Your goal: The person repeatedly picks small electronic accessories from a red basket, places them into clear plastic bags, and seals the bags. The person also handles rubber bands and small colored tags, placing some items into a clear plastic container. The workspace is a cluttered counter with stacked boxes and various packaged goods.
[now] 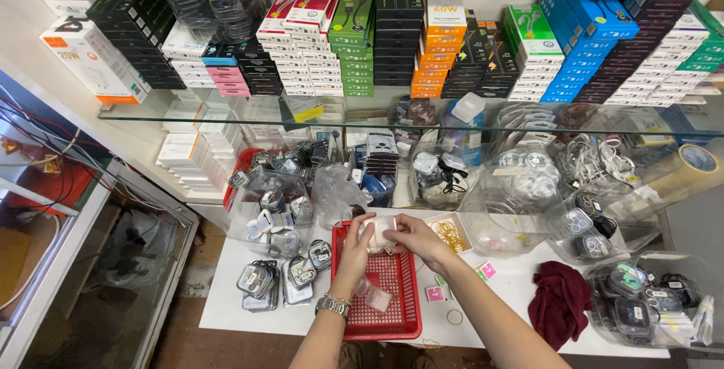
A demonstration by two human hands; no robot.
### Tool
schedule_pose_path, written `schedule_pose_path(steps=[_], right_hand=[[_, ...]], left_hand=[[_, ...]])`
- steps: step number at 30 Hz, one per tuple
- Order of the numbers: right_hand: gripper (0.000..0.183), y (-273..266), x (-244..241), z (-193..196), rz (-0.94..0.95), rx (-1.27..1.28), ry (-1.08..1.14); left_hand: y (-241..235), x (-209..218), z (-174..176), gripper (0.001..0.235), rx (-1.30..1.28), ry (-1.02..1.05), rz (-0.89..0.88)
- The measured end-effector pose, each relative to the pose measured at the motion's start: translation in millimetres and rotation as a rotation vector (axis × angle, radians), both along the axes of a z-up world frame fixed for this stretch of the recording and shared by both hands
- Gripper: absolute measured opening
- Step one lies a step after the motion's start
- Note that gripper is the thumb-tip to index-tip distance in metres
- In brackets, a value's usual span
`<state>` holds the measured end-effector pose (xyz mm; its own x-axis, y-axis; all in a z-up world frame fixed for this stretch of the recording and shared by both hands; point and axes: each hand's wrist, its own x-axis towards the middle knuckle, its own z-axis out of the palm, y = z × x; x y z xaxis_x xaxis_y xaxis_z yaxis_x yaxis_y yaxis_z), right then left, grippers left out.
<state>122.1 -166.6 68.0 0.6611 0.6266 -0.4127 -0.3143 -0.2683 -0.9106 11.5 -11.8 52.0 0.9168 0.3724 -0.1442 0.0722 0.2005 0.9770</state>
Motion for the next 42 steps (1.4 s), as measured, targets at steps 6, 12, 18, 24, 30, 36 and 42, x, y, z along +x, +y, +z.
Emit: schedule_pose_path(steps=[6,12,18,24,30,36,42], right_hand=[[0.035,-10,26,17,-0.087,0.015,0.041],[0.033,-8,29,15,0.074,-0.113,-0.150],[0.039,9,20,3,0.008,0.066,-0.129],[0.064,18,-7,25,0.164,-0.252,-0.627],[0.092,-15,13,114,0.328,0.030,-0.559],[0.090,-11,-21,144,0.313,0.049,-0.972],[0.071,-17,-20,136,0.225,0.004,-0.958]], left_hand=[[7,2,2,0.053,-0.093,-0.060,-0.018],[-4,16,11,0.067,0.016,-0.050,0.034],[-17,28,23,0.066,-0.367,-0.036,0.162],[-26,42,28,0.056,-0.587,0.020,0.197],[4,30,30,0.051,-1.016,-0.073,-0.245],[-10,29,48,0.057,-1.019,-0.100,-0.389],[-18,31,58,0.062,-1.114,-0.112,-0.455]])
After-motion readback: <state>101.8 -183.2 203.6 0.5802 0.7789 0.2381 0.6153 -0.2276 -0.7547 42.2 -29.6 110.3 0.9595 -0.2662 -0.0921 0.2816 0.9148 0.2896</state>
